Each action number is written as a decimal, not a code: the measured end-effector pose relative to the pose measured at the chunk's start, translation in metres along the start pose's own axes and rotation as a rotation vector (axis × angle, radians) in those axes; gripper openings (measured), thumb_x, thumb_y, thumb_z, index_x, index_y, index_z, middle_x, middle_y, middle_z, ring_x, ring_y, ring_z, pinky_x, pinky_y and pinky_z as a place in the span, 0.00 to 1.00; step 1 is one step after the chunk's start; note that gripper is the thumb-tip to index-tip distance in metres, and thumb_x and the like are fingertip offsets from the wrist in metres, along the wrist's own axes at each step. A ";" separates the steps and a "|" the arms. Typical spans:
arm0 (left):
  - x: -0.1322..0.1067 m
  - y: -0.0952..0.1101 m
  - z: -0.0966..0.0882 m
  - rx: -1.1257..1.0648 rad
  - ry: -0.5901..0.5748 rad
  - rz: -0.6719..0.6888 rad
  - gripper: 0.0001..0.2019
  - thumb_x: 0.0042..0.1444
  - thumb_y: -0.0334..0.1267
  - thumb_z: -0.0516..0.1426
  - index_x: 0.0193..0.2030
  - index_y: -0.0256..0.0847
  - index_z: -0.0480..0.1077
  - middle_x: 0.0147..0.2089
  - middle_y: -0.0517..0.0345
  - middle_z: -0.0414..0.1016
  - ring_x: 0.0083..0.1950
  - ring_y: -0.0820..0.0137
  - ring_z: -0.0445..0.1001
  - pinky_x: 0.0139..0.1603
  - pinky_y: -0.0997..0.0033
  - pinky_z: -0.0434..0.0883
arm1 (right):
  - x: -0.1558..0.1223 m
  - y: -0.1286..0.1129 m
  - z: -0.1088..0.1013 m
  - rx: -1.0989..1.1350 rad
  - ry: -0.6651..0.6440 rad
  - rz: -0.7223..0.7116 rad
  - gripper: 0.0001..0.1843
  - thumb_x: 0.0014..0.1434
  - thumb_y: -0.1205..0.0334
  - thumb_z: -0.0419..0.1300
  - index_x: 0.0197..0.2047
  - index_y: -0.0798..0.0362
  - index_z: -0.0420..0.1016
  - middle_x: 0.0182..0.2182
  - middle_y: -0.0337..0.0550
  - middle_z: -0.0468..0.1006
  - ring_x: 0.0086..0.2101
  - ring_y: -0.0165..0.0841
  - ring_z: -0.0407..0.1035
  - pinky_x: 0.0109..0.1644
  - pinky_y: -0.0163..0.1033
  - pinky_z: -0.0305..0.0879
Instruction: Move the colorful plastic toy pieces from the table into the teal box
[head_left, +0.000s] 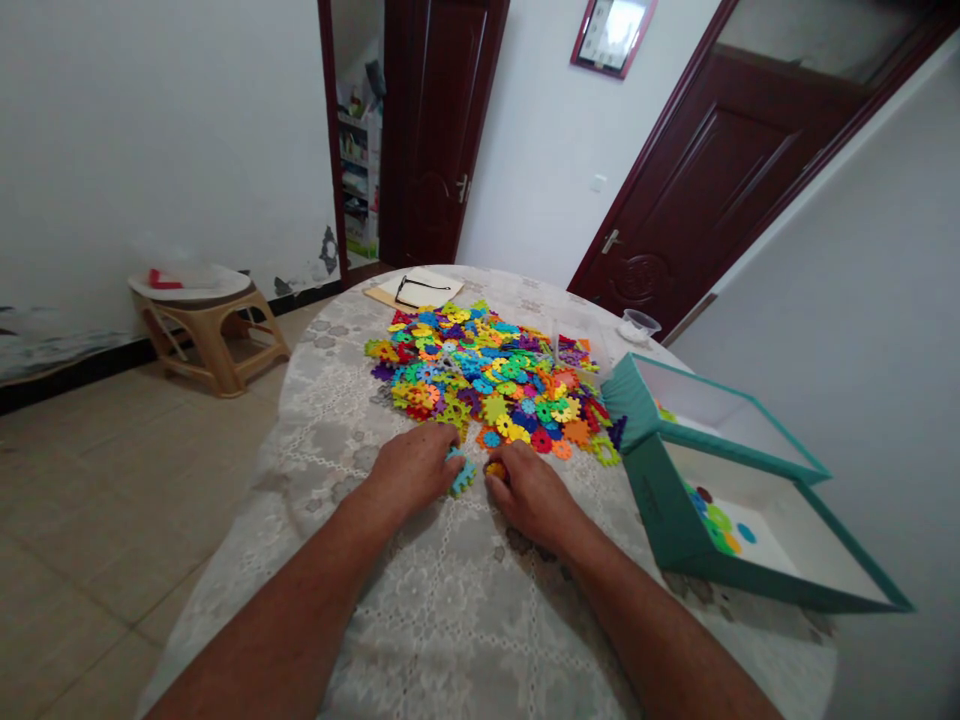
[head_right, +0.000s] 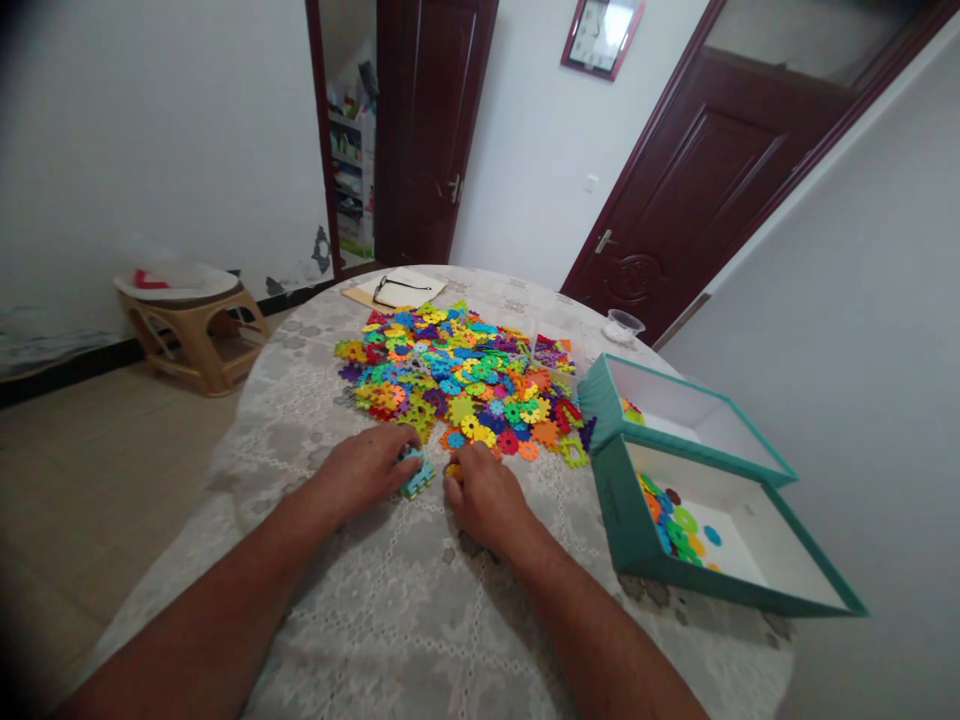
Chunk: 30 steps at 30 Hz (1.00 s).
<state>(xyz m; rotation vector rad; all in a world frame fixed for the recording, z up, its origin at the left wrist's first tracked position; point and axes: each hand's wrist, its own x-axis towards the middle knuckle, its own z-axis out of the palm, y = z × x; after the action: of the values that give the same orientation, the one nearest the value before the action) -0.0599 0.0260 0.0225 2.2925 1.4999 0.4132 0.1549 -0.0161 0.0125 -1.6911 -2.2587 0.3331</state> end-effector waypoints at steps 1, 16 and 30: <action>0.000 0.001 0.000 0.014 0.016 0.006 0.11 0.64 0.43 0.57 0.49 0.44 0.75 0.51 0.47 0.80 0.52 0.54 0.77 0.49 0.61 0.69 | 0.000 0.001 0.000 0.014 0.000 -0.003 0.07 0.66 0.64 0.59 0.48 0.52 0.72 0.45 0.47 0.75 0.47 0.37 0.70 0.50 0.39 0.62; -0.003 0.023 0.003 0.046 0.030 0.207 0.11 0.68 0.38 0.56 0.55 0.42 0.74 0.55 0.48 0.78 0.57 0.59 0.76 0.57 0.61 0.72 | -0.001 0.058 -0.035 0.237 0.183 0.070 0.12 0.63 0.63 0.58 0.47 0.49 0.80 0.42 0.42 0.81 0.41 0.36 0.73 0.46 0.39 0.65; -0.001 0.025 0.011 0.061 0.011 0.218 0.12 0.68 0.38 0.55 0.54 0.42 0.74 0.54 0.47 0.78 0.56 0.58 0.76 0.58 0.60 0.72 | 0.017 0.093 -0.028 0.057 0.084 0.156 0.21 0.65 0.60 0.58 0.59 0.55 0.75 0.53 0.54 0.80 0.52 0.42 0.73 0.56 0.42 0.65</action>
<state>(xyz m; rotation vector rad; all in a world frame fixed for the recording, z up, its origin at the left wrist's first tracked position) -0.0355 0.0143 0.0236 2.5157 1.2880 0.4451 0.2439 0.0264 0.0065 -1.8208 -2.0437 0.3509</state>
